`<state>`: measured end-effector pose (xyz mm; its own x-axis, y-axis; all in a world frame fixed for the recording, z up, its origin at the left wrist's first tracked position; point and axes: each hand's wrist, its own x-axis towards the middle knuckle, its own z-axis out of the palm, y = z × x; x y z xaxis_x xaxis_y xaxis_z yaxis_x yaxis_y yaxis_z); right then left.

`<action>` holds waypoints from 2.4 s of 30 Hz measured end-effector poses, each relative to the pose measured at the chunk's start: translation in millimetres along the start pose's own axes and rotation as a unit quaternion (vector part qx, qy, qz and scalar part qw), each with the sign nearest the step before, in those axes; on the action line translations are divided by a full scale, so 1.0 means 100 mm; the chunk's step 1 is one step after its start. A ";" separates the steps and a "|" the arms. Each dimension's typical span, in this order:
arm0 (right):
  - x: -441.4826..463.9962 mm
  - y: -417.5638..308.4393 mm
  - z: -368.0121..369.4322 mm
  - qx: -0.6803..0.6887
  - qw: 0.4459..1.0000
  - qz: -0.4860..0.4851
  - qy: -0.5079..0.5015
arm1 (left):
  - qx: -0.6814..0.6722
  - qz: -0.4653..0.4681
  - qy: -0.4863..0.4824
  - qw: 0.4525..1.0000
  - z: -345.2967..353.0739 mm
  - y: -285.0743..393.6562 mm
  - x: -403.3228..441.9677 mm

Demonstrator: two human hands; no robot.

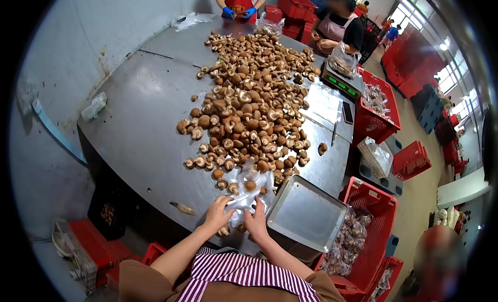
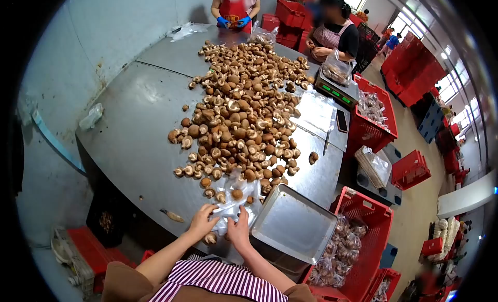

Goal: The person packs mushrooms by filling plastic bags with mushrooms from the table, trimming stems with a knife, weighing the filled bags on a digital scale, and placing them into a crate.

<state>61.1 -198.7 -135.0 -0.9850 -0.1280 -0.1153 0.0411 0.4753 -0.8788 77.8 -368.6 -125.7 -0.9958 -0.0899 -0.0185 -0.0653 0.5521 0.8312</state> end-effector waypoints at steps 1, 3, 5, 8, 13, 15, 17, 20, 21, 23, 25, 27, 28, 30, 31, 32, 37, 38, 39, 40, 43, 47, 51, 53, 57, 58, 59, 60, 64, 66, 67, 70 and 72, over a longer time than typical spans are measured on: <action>0.05 0.09 0.09 -0.004 0.998 0.053 0.016 | 0.057 0.043 0.032 0.997 0.01 -0.08 0.04; 0.16 0.26 0.25 0.038 0.986 0.158 0.032 | 0.051 -0.001 -0.004 0.999 -0.01 -0.15 0.12; 0.20 0.40 0.37 -0.084 0.982 0.150 0.076 | 0.102 -0.027 -0.072 0.992 0.03 -0.23 0.22; 0.22 0.45 0.38 -0.210 0.967 0.103 0.097 | 0.095 -0.018 -0.088 0.991 0.07 -0.30 0.27; 0.29 0.38 0.38 -0.252 0.957 0.132 0.064 | 0.097 0.111 -0.109 0.983 0.03 -0.33 0.34; 0.32 0.42 0.38 -0.256 0.955 0.144 0.052 | 0.079 0.148 -0.109 0.980 -0.03 -0.15 0.38; 0.32 0.42 0.40 -0.251 0.955 0.142 0.068 | 0.056 0.237 -0.109 0.964 -0.04 -0.06 0.45; 0.28 0.44 0.43 -0.162 0.982 0.084 0.045 | 0.050 0.266 -0.114 0.956 -0.03 -0.10 0.57; 0.25 0.45 0.44 -0.163 0.981 0.087 0.051 | 0.045 0.260 -0.126 0.956 -0.04 -0.10 0.60; 0.15 0.20 0.39 -0.236 0.966 0.009 0.108 | 0.075 0.238 -0.144 0.957 0.00 -0.29 0.62; 0.11 0.23 0.40 -0.291 0.950 0.023 0.113 | 0.139 0.255 -0.141 0.947 0.02 -0.45 0.65; 0.14 0.38 0.52 -0.341 0.931 0.100 0.085 | 0.151 0.268 -0.149 0.940 -0.06 -0.33 0.67; 0.17 0.39 0.53 -0.350 0.927 0.107 0.084 | 0.138 0.303 -0.155 0.930 -0.09 -0.25 0.68; 0.20 0.42 0.49 -0.330 0.936 0.091 0.086 | 0.119 0.360 -0.174 0.909 -0.12 -0.10 0.67; 0.21 0.41 0.48 -0.312 0.943 0.075 0.087 | 0.117 0.363 -0.178 0.907 -0.08 -0.12 0.66; 0.22 0.40 0.49 -0.303 0.942 0.076 0.119 | 0.103 0.364 -0.187 0.907 -0.01 -0.18 0.65; 0.15 0.18 0.38 -0.237 0.951 0.105 0.171 | 0.152 0.332 -0.220 0.904 0.08 -0.49 0.67; 0.13 0.15 0.35 -0.219 0.954 0.102 0.176 | 0.174 0.341 -0.212 0.899 0.07 -0.54 0.68; 0.11 0.15 0.33 -0.218 0.954 0.111 0.175 | 0.196 0.349 -0.206 0.893 0.07 -0.59 0.68; 0.10 0.17 0.31 -0.204 0.957 0.108 0.176 | 0.198 0.356 -0.197 0.892 0.03 -0.56 0.68; 0.05 0.13 0.22 -0.160 0.964 0.108 0.183 | 0.255 0.350 -0.252 0.866 -0.01 -0.51 0.71; -0.04 -0.24 -0.03 0.075 0.976 0.151 0.135 | 0.232 0.324 -0.211 0.892 0.07 -0.57 0.67; -0.12 -0.58 -0.12 0.016 0.992 0.050 0.118 | 0.195 0.257 -0.275 0.906 0.09 -0.65 0.73; -0.14 -0.60 -0.05 -0.030 0.993 0.040 0.107 | 0.115 0.256 -0.233 0.931 -0.07 -0.51 0.78; -0.19 -0.54 0.17 -0.025 0.997 0.014 0.076 | -0.177 -0.081 -0.188 0.963 -0.25 -0.45 0.82; -0.19 -0.55 0.21 -0.029 0.998 0.005 0.064 | -0.144 -0.128 -0.253 0.948 -0.27 -0.40 0.86; -0.18 -0.56 0.24 -0.034 0.998 -0.004 0.052 | -0.110 -0.173 -0.315 0.927 -0.29 -0.36 0.88; -0.17 -0.55 0.27 -0.045 0.998 -0.009 0.043 | -0.128 -0.157 -0.279 0.939 -0.33 -0.29 0.76; -0.10 -0.61 0.22 -0.025 0.999 -0.012 0.036 | -0.092 -0.107 -0.259 0.956 -0.21 -0.42 0.68; -0.04 -0.63 0.12 -0.016 0.996 0.035 0.085 | -0.063 -0.018 -0.220 0.973 -0.28 -0.38 0.62; 0.02 -0.66 0.07 -0.014 0.996 0.035 0.085 | -0.034 0.070 -0.182 0.980 -0.39 -0.26 0.56; 0.18 -0.64 -0.03 -0.127 0.978 -0.122 0.112 | -0.021 0.187 -0.124 0.974 -0.71 0.16 0.55; 0.18 -0.25 0.07 -0.176 0.981 -0.047 0.062 | -0.012 0.238 -0.059 0.969 -0.90 0.36 0.58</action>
<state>43.2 -219.3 -118.6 -0.9954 -0.0894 0.0346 -0.0896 0.7401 -0.6665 23.6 -429.2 -47.0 -0.9128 0.2678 0.3083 0.4043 0.4877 0.7738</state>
